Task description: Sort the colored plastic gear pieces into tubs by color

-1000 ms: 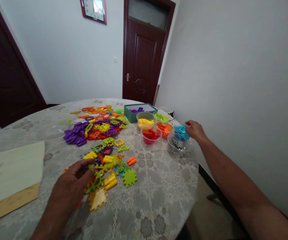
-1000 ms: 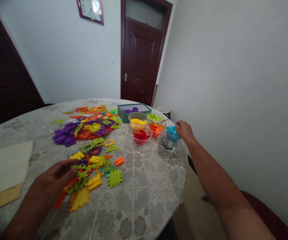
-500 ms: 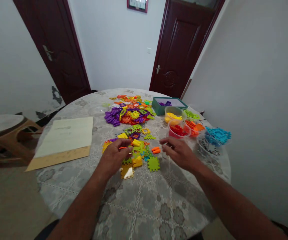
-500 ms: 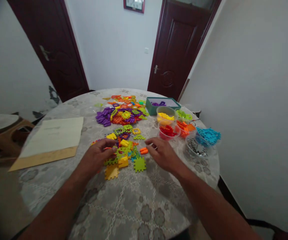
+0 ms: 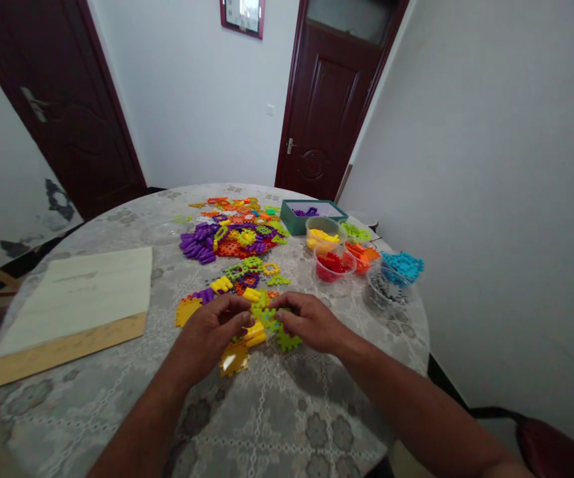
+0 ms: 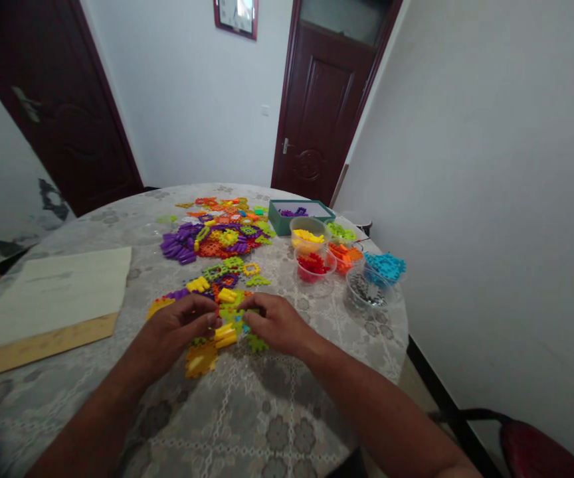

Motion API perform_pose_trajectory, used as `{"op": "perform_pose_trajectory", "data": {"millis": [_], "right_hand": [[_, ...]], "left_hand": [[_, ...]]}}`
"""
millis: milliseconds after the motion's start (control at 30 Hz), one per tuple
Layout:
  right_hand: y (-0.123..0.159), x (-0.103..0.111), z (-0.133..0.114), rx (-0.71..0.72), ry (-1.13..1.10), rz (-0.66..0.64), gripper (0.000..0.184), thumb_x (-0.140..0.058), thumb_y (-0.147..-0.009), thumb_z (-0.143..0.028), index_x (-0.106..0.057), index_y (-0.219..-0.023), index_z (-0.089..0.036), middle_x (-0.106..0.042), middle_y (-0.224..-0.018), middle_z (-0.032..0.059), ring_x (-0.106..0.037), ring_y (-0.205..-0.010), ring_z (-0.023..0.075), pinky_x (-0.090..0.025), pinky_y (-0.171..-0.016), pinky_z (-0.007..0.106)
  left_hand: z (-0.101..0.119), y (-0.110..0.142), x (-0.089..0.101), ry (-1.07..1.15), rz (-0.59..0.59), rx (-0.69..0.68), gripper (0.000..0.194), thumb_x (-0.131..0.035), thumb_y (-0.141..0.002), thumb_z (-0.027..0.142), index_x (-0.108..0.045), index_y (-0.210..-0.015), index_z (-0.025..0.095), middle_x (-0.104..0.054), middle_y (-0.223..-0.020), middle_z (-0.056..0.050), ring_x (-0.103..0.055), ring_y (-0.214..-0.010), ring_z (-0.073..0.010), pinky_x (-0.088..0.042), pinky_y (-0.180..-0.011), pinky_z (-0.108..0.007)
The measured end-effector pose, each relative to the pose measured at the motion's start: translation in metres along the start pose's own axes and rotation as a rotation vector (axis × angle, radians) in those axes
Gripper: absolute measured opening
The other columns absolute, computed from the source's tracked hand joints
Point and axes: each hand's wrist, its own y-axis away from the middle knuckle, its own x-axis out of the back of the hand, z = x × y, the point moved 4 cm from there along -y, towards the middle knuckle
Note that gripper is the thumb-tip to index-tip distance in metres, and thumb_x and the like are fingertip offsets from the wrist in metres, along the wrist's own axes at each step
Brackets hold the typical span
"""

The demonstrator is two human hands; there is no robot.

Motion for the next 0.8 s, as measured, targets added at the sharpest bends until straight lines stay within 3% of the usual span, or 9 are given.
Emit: {"op": "perform_pose_trajectory", "data": {"millis": [133, 267, 333, 400, 467, 600, 800], "right_hand": [[-0.004, 0.046, 0.000, 0.051, 0.179, 0.160, 0.023, -0.062, -0.096, -0.029, -0.074, -0.114, -0.021, -0.074, -0.088, 0.0014, -0.065, -0.074, 0.0153, -0.051, -0.069, 0.027], [-0.025, 0.142, 0.003, 0.126, 0.566, 0.444, 0.026, -0.060, -0.097, -0.027, -0.075, -0.117, -0.021, -0.078, -0.111, 0.0072, -0.070, -0.097, 0.0199, -0.052, -0.091, 0.033], [-0.043, 0.196, 0.015, 0.020, 0.730, 0.525, 0.029, -0.058, -0.097, -0.024, -0.076, -0.119, -0.019, -0.078, -0.116, 0.0088, -0.070, -0.101, 0.0211, -0.051, -0.094, 0.032], [-0.063, 0.246, 0.035, -0.179, 0.877, 0.545, 0.032, -0.058, -0.095, -0.020, -0.077, -0.120, -0.019, -0.078, -0.119, 0.0094, -0.071, -0.105, 0.0212, -0.050, -0.095, 0.029], [-0.079, 0.283, 0.054, -0.336, 0.958, 0.571, 0.035, -0.056, -0.094, -0.017, -0.078, -0.122, -0.016, -0.077, -0.123, 0.0127, -0.071, -0.108, 0.0232, -0.051, -0.095, 0.029], [-0.102, 0.317, 0.083, -0.447, 0.975, 0.600, 0.036, -0.058, -0.090, -0.014, -0.080, -0.118, -0.011, -0.077, -0.123, 0.0181, -0.072, -0.108, 0.0261, -0.052, -0.092, 0.031], [-0.117, 0.321, 0.097, -0.483, 0.979, 0.629, 0.041, -0.057, -0.085, -0.010, -0.079, -0.121, -0.011, -0.077, -0.119, 0.0185, -0.073, -0.106, 0.0248, -0.052, -0.092, 0.030]], "left_hand": [[0.001, -0.001, 0.008, -0.008, 0.088, 0.024, 0.035, -0.069, -0.083, 0.053, -0.073, -0.099, 0.021, -0.078, -0.088, -0.003, -0.073, -0.079, -0.0214, -0.058, -0.072, -0.031], [-0.003, 0.000, 0.020, -0.052, 0.190, 0.044, 0.040, -0.068, -0.081, 0.056, -0.073, -0.101, 0.021, -0.079, -0.088, -0.003, -0.074, -0.077, -0.0222, -0.058, -0.071, -0.032], [-0.006, 0.001, 0.026, -0.084, 0.238, 0.052, 0.040, -0.066, -0.082, 0.057, -0.073, -0.102, 0.022, -0.079, -0.089, -0.003, -0.075, -0.079, -0.0227, -0.059, -0.072, -0.032], [-0.008, 0.002, 0.032, -0.123, 0.288, 0.055, 0.040, -0.065, -0.083, 0.057, -0.073, -0.102, 0.023, -0.080, -0.090, -0.003, -0.076, -0.080, -0.0232, -0.059, -0.073, -0.032], [-0.010, 0.003, 0.039, -0.156, 0.337, 0.068, 0.040, -0.064, -0.084, 0.057, -0.073, -0.103, 0.024, -0.081, -0.091, -0.002, -0.077, -0.081, -0.0237, -0.060, -0.074, -0.032], [-0.013, 0.002, 0.052, -0.178, 0.401, 0.118, 0.040, -0.063, -0.084, 0.059, -0.072, -0.106, 0.026, -0.081, -0.091, -0.001, -0.079, -0.086, -0.0243, -0.061, -0.077, -0.032], [-0.015, 0.001, 0.065, -0.265, 0.451, 0.158, 0.038, -0.061, -0.085, 0.058, -0.071, -0.105, 0.027, -0.081, -0.091, -0.001, -0.078, -0.086, -0.0246, -0.061, -0.076, -0.032]]}}
